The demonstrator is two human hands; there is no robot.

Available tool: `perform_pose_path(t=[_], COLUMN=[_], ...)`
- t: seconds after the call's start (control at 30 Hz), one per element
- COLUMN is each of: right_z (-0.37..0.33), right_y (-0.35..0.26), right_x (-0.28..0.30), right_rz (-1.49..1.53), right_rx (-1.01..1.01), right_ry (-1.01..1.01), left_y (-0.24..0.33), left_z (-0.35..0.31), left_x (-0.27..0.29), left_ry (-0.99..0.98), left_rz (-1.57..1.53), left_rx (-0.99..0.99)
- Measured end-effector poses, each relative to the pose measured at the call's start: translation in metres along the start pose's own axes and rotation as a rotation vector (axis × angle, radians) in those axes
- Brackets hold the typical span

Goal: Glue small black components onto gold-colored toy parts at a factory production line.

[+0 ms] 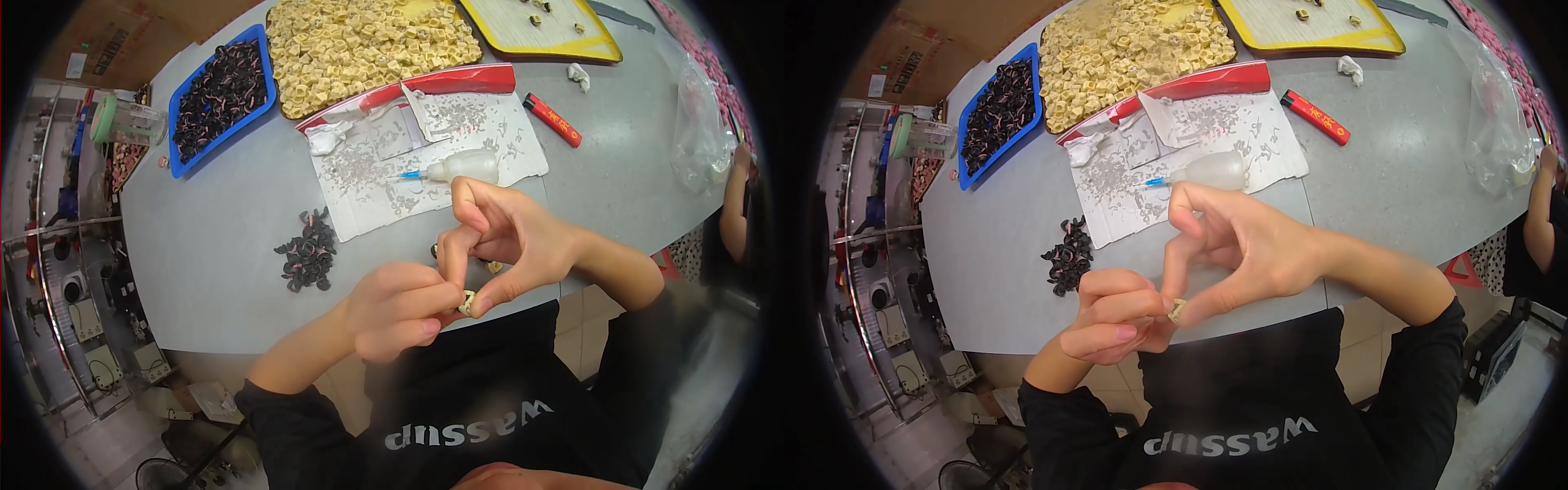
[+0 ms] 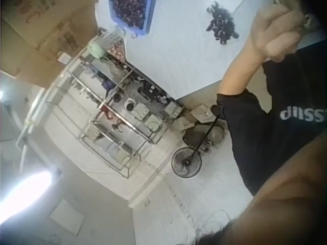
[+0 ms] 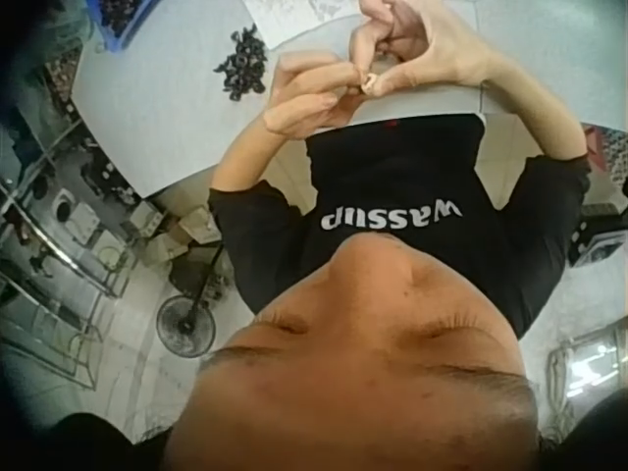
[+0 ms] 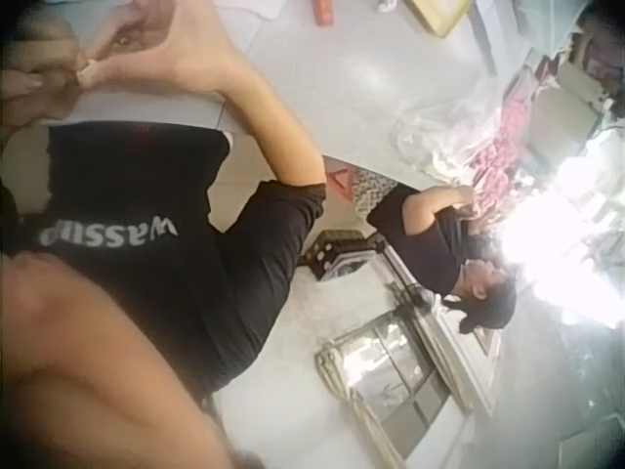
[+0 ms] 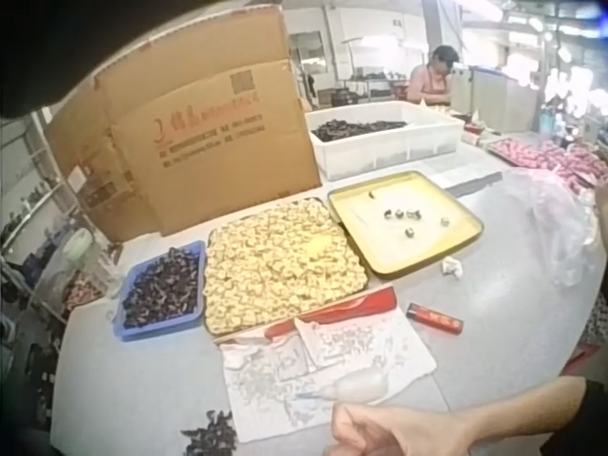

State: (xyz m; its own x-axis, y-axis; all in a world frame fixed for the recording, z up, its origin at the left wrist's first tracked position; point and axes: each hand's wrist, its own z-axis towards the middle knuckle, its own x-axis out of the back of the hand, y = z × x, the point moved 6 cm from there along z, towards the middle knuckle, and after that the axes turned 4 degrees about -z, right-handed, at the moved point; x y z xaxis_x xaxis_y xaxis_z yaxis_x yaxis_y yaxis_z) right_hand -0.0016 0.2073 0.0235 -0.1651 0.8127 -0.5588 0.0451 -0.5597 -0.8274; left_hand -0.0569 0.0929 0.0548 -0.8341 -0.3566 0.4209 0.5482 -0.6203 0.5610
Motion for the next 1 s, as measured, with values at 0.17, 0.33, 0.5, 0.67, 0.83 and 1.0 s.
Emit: perform_pose_path(t=[0.17,0.33,0.5,0.67,0.83,1.0], right_z=[0.0,0.002,0.001,0.0,0.001,0.004], right_y=[0.003,0.003,0.003,-0.027,-0.029,-0.028], right_x=[0.001,0.003,0.021,0.032,0.023,0.021], right_rz=[0.019,0.05,0.004,-0.724,-0.819,-0.839], right_rx=[-0.027,-0.023,-0.089,0.215,0.328,0.33], right_ry=[0.012,0.029,0.216,0.257,0.177,0.146], left_y=[-0.001,-0.003,-0.036,-0.05,-0.055,-0.06], left_z=[0.004,0.01,0.005,-0.002,-0.006,-0.007], left_x=[0.0,-0.009,0.005,0.007,-0.005,-0.011], left_ry=[-0.026,-0.037,0.363,0.42,0.413,0.391], left_rz=[-0.007,0.07,-0.146,-0.465,-0.773,-0.904], left_rx=[0.013,0.03,0.233,0.439,0.586,0.621])
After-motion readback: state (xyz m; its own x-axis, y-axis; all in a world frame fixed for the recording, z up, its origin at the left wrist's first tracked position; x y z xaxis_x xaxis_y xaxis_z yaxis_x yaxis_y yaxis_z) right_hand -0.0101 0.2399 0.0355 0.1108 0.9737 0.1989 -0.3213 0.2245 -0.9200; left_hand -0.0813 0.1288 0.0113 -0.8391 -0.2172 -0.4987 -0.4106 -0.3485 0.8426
